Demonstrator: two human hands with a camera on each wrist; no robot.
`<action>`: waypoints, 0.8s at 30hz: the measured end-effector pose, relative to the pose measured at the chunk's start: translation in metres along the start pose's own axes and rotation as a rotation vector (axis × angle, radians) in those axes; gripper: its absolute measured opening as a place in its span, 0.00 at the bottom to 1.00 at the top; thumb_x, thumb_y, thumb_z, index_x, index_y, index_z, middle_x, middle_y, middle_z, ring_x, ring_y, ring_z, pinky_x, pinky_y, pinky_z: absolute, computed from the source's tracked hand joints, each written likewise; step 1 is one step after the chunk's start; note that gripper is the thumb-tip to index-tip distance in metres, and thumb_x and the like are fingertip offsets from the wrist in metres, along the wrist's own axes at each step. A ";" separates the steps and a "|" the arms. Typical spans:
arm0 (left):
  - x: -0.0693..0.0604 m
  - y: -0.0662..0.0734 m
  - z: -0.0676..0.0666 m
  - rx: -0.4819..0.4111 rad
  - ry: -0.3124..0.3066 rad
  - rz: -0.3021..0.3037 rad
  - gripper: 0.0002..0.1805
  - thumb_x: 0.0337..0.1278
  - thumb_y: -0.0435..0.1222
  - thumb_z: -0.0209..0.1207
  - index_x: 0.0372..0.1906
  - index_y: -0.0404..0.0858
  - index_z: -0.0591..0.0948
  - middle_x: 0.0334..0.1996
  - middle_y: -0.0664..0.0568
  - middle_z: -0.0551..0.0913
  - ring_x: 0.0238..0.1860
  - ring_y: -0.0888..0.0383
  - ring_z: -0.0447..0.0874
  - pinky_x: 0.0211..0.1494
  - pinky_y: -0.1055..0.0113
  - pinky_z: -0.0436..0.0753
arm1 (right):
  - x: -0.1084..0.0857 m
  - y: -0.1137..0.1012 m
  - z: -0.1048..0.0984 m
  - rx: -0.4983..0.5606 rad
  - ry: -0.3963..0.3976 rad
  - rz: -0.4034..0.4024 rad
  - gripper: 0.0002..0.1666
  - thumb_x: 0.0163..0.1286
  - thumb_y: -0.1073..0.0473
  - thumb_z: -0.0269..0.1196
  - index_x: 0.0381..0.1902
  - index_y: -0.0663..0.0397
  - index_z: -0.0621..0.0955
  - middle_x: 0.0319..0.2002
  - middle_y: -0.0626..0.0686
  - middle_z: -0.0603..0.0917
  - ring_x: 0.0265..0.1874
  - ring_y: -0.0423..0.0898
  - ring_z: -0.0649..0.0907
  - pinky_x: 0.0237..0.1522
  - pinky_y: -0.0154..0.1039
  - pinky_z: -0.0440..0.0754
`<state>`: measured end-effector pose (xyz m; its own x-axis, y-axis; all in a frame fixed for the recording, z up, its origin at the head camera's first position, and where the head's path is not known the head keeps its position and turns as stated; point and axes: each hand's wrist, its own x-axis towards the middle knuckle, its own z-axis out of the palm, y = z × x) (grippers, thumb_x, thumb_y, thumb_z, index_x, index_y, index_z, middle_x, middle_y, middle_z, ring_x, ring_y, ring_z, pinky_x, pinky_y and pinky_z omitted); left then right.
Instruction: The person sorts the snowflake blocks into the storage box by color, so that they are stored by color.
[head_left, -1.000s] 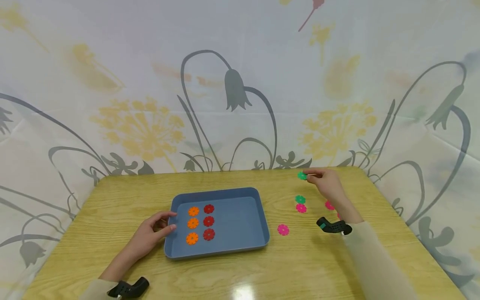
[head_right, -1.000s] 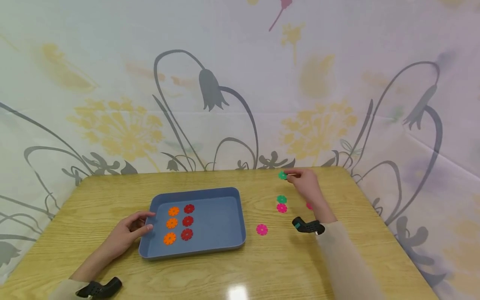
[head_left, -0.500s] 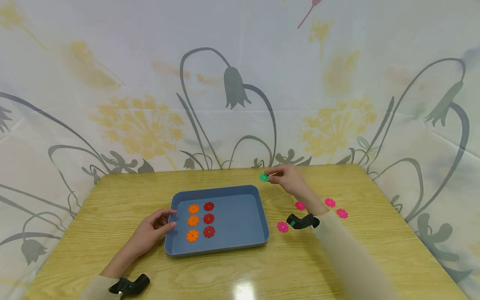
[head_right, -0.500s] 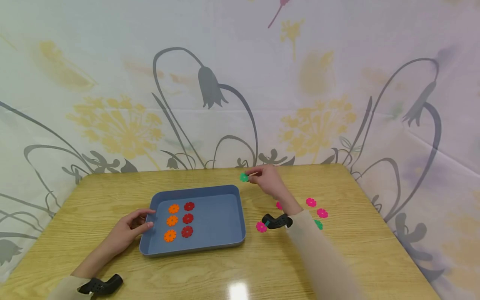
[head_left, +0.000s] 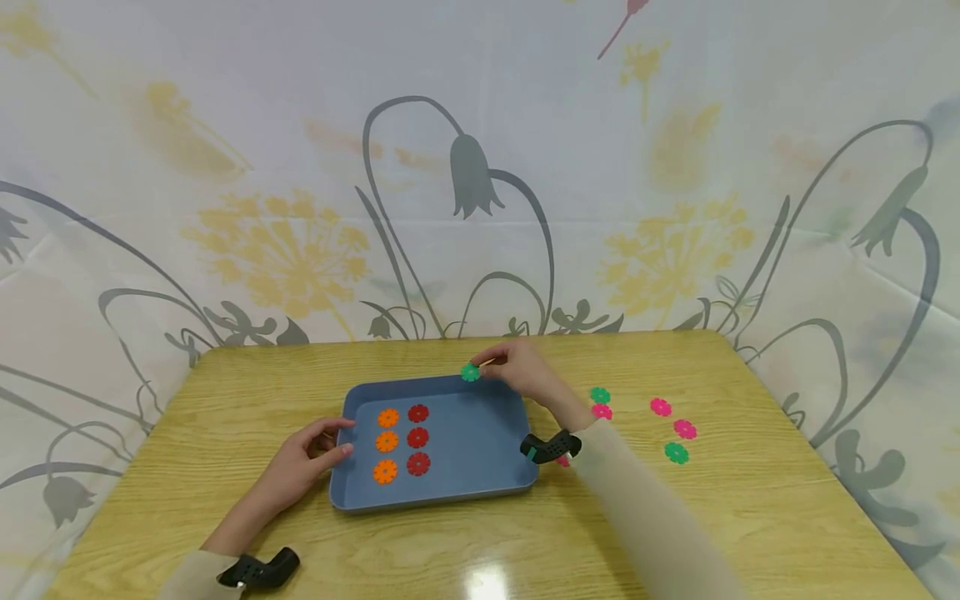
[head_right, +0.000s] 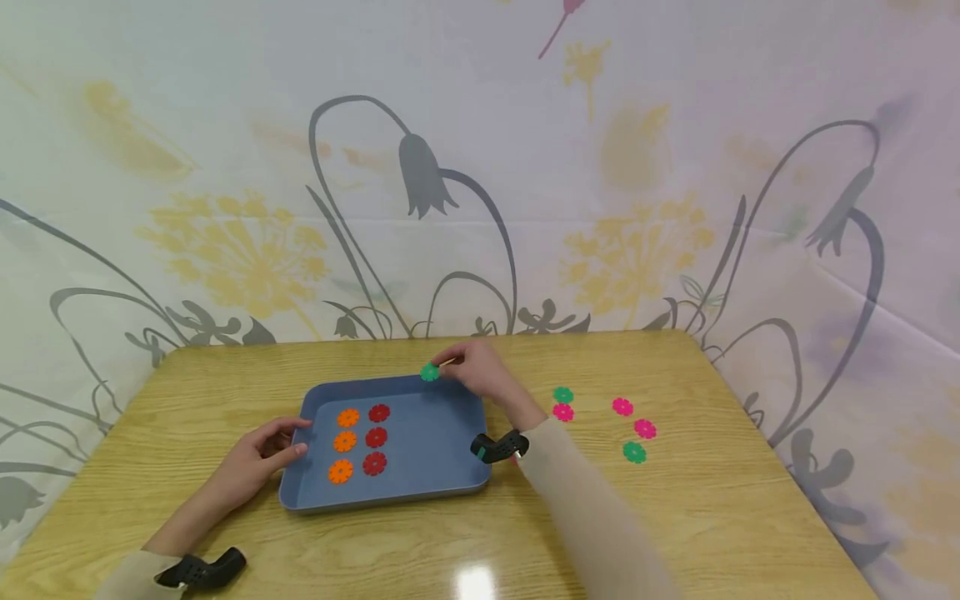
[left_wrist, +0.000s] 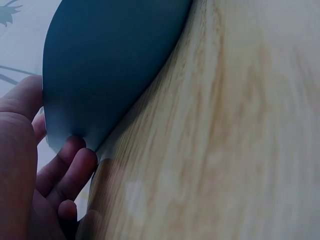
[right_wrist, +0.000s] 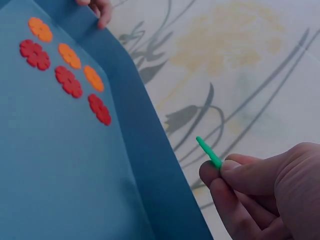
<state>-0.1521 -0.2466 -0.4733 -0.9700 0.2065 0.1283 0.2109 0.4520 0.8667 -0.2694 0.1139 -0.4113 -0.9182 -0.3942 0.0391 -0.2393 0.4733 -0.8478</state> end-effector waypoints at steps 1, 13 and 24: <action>0.000 0.000 0.000 0.000 0.000 0.000 0.19 0.65 0.37 0.64 0.59 0.36 0.80 0.40 0.47 0.76 0.35 0.58 0.74 0.39 0.67 0.76 | 0.001 -0.001 0.003 -0.004 -0.007 -0.003 0.11 0.68 0.66 0.66 0.47 0.56 0.88 0.45 0.52 0.87 0.41 0.45 0.85 0.44 0.40 0.81; 0.000 0.000 -0.001 -0.005 -0.006 -0.005 0.20 0.65 0.37 0.64 0.60 0.36 0.79 0.40 0.47 0.77 0.35 0.57 0.74 0.39 0.67 0.77 | 0.010 -0.005 0.028 -0.009 -0.067 -0.062 0.10 0.66 0.66 0.68 0.44 0.58 0.89 0.43 0.52 0.88 0.39 0.43 0.85 0.42 0.38 0.81; -0.001 0.000 0.000 -0.023 -0.009 -0.003 0.20 0.66 0.36 0.64 0.59 0.35 0.79 0.40 0.47 0.77 0.35 0.57 0.75 0.38 0.67 0.77 | 0.011 0.004 0.046 -0.010 -0.101 -0.058 0.07 0.65 0.67 0.69 0.41 0.58 0.89 0.39 0.49 0.88 0.38 0.41 0.82 0.43 0.36 0.79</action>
<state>-0.1511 -0.2469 -0.4731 -0.9695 0.2129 0.1213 0.2048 0.4323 0.8782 -0.2660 0.0754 -0.4388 -0.8662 -0.4985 0.0340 -0.2950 0.4553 -0.8400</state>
